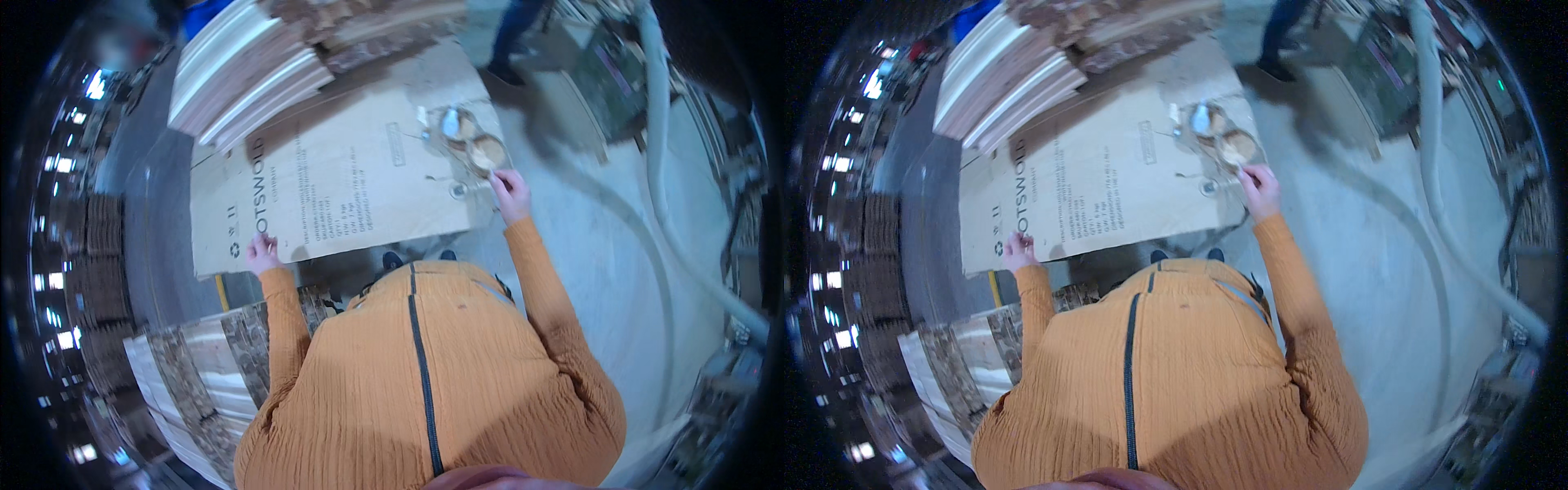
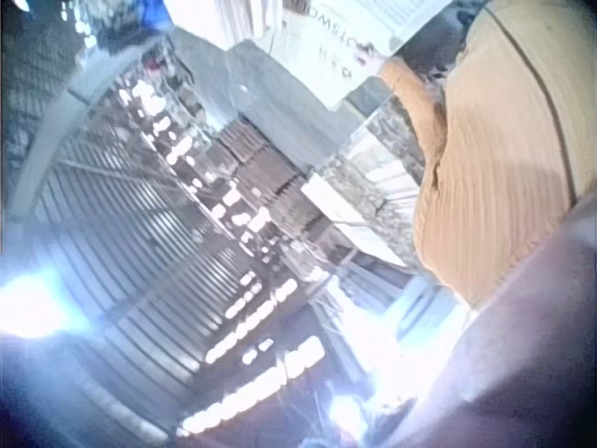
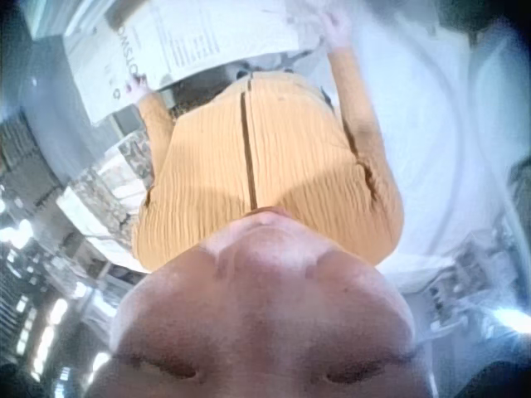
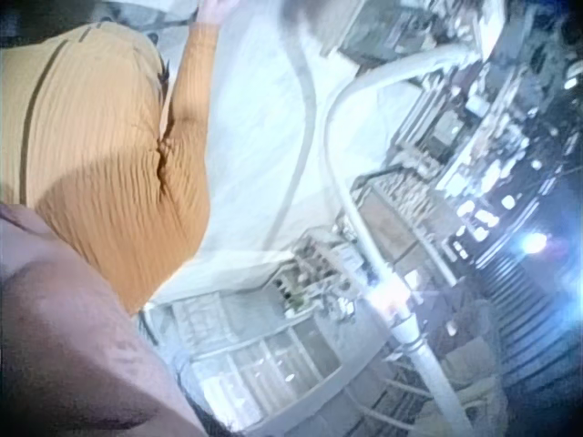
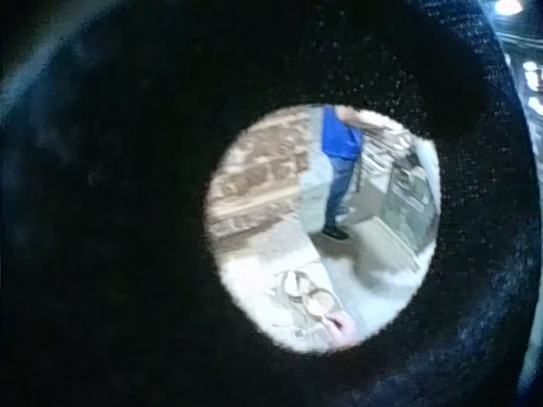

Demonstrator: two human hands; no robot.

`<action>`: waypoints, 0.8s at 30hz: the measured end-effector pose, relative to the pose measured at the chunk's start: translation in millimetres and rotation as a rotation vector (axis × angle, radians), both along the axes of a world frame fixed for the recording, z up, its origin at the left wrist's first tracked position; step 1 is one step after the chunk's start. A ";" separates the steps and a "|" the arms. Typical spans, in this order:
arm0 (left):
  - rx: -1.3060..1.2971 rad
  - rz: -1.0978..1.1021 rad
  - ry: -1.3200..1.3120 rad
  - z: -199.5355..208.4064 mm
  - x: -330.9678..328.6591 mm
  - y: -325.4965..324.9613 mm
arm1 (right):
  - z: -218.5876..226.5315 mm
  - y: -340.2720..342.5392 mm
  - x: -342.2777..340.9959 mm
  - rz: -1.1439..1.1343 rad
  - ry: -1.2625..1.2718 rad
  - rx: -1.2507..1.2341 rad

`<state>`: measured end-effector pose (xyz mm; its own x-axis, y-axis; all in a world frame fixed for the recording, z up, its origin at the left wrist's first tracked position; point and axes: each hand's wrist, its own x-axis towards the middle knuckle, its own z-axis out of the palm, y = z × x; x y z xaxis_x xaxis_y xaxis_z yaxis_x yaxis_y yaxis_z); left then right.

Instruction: The person repeatedly picks up stacks of wooden planks from a table, carries them to a nearby pile, and places them on top. The person also handles small white items and a container of paste, occasionally applying the paste to the wood before stacking.

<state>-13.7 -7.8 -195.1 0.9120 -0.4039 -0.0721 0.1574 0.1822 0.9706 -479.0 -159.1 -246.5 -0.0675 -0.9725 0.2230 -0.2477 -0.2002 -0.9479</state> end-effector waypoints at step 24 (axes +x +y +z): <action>0.212 0.375 -0.246 -2.2 111.0 5.0 | -7.5 1.9 16.5 -0.357 -0.234 -0.009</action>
